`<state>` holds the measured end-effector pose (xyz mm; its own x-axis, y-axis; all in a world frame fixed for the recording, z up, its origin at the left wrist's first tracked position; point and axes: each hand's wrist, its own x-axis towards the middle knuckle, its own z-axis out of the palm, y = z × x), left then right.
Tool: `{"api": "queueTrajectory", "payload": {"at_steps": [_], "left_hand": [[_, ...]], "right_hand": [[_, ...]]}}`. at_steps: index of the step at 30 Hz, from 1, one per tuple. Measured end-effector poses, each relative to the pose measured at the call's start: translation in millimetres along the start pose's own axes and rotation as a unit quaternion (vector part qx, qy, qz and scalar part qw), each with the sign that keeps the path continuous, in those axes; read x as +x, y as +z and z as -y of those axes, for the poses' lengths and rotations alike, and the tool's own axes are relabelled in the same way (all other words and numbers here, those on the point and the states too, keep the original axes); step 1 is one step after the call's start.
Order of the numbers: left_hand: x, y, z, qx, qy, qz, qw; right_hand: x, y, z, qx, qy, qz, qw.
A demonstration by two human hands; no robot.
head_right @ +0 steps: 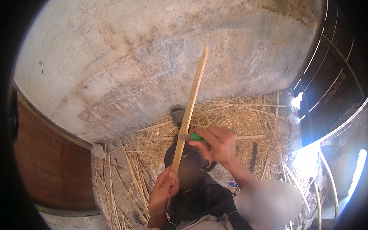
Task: The person shaves a thin strip of wood using a utility knife and then refines the edge of the wood using a large machete.
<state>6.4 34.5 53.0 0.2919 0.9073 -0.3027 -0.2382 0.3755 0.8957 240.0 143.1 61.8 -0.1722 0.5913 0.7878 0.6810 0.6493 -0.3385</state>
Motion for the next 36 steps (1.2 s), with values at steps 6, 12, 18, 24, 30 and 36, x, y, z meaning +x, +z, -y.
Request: {"api": "queueTrajectory", "payload": {"at_steps": [6,12,18,24,30,36], "left_hand": [[9.4,6.5,18.5,0.294,0.174,-0.158,0.926],[2.9,-6.5,-1.4,-0.040,-0.010,0.012,0.999],[7.0,0.4,12.0,0.266,0.153,-0.138,0.942],[-1.6,-6.4,6.1,0.036,0.046,-0.060,0.996],[-20.5,-15.7,25.1,0.234,0.051,-0.106,0.965],[-12.5,-22.8,18.7,0.112,0.064,-0.082,0.988]], "right_hand": [[-1.9,13.3,-0.1,0.076,0.064,-0.036,0.994],[3.3,1.6,7.6,0.024,0.041,0.015,0.999],[7.3,9.3,3.6,0.026,0.056,-0.020,0.998],[10.7,8.8,-8.3,0.010,0.112,-0.050,0.992],[30.4,-24.0,-95.0,0.140,0.285,-0.146,0.937],[-2.2,0.1,-41.3,0.145,0.036,-0.001,0.989]]}}
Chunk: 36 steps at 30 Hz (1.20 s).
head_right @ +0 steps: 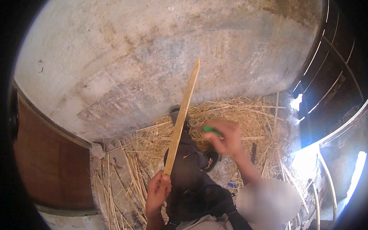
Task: The person shaves a thin strip of wood using a utility knife and then refines the edge of the wood using a large machete.
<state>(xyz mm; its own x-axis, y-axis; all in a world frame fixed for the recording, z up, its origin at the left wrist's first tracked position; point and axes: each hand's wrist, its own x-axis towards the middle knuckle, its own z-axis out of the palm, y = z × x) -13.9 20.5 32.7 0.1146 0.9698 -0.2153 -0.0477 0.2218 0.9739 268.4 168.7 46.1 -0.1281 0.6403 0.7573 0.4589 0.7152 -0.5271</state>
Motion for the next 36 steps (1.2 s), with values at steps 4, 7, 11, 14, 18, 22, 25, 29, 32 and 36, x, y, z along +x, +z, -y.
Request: {"api": "queueTrajectory", "payload": {"at_steps": [4,7,11,14,18,22,25,29,32,36], "left_hand": [[0.9,3.0,-5.0,-0.031,-0.008,0.029,0.999],[1.8,3.9,-4.1,-0.038,-0.008,0.039,0.998],[0.7,4.8,-8.6,-0.038,-0.007,0.050,0.998],[-0.8,5.7,-9.8,-0.054,-0.022,0.058,0.997],[-2.4,7.9,-11.5,-0.110,-0.058,0.076,0.989],[-0.6,6.4,-4.5,-0.120,-0.045,0.102,0.987],[-2.8,6.4,-3.6,-0.126,-0.038,0.095,0.987],[-2.8,5.5,-1.4,-0.117,-0.049,0.089,0.988],[-8.5,5.9,4.4,-0.108,-0.081,0.085,0.987],[-22.1,1.2,17.5,-0.084,-0.124,0.120,0.981]], "right_hand": [[2.3,5.3,28.7,0.000,-0.052,0.093,0.994],[0.5,8.3,27.5,-0.019,-0.036,0.087,0.995],[4.0,10.6,30.0,-0.012,-0.049,0.052,0.997],[6.6,9.3,33.2,-0.025,-0.052,0.054,0.997],[7.4,8.3,35.8,-0.049,-0.056,0.053,0.996],[8.1,9.9,34.0,-0.070,-0.064,0.033,0.995],[6.7,13.6,33.5,-0.062,-0.063,0.030,0.996],[7.2,12.6,31.8,-0.067,-0.047,0.025,0.996],[3.0,16.7,4.0,-0.041,-0.006,-0.053,0.998],[35.7,-21.9,-37.5,-0.108,0.154,-0.157,0.970]]}}
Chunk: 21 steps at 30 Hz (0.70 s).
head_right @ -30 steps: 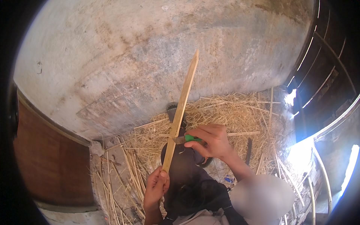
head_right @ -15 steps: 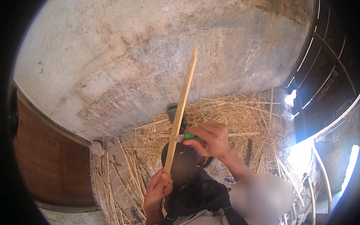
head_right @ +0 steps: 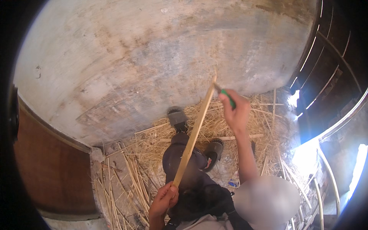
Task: The person shaves a thin strip of wood using a utility knife and then refines the edge of the wood using a large machete.
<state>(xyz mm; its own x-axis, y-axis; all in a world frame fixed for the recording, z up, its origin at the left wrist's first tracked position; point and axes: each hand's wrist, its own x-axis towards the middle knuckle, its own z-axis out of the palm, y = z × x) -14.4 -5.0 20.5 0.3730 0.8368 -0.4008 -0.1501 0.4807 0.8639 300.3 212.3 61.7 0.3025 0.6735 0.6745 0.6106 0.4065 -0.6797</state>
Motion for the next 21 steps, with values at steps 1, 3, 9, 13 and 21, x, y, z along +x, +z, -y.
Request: {"api": "queueTrajectory", "payload": {"at_steps": [1,3,9,13,21], "left_hand": [[-1.6,-1.8,1.3,0.001,-0.012,0.010,1.000],[-3.7,0.4,0.7,-0.011,-0.032,0.005,0.999],[3.8,2.1,-10.8,-0.013,-0.052,-0.024,0.998],[11.2,0.4,-16.5,-0.014,-0.064,-0.010,0.998],[29.6,-14.9,-16.0,0.073,0.027,0.071,0.994]], "right_hand": [[9.8,-0.4,-11.7,-0.008,0.027,-0.009,1.000],[21.2,-6.2,-25.1,0.049,0.054,-0.030,0.997],[-19.2,-0.6,5.1,0.265,0.187,0.111,0.939],[-46.6,10.1,35.9,0.391,0.257,0.207,0.859],[-45.0,9.3,50.3,0.507,0.306,0.205,0.779]]}}
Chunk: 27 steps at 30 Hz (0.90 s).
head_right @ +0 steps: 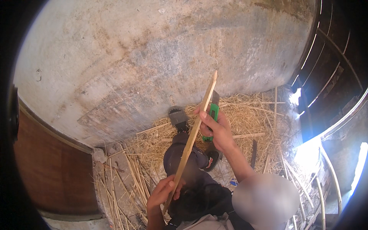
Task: The person shaves a thin strip of wood using a utility knife and then refines the edge of the wood using a large machete.
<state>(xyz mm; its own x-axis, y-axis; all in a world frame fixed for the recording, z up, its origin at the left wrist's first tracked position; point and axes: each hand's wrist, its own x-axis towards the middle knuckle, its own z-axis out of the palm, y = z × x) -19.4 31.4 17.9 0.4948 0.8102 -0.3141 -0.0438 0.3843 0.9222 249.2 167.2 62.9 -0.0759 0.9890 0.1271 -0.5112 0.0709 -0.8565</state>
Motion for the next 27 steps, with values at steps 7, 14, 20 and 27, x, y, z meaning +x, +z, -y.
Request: {"api": "queueTrajectory", "payload": {"at_steps": [7,14,20,27], "left_hand": [[27.5,20.0,-20.7,0.121,0.219,-0.105,0.963],[37.2,32.0,-30.4,0.119,0.238,-0.208,0.941],[27.5,38.1,-50.4,0.047,0.174,-0.199,0.963],[27.9,39.0,-51.1,-0.019,0.144,-0.153,0.977]], "right_hand": [[-10.5,22.3,11.8,0.002,-0.010,0.024,1.000],[-14.0,32.9,16.0,-0.107,-0.169,-0.006,0.980],[-33.2,-1.3,3.6,-0.418,-0.318,0.101,0.845],[-42.2,14.7,13.6,-0.525,-0.345,0.116,0.769]]}}
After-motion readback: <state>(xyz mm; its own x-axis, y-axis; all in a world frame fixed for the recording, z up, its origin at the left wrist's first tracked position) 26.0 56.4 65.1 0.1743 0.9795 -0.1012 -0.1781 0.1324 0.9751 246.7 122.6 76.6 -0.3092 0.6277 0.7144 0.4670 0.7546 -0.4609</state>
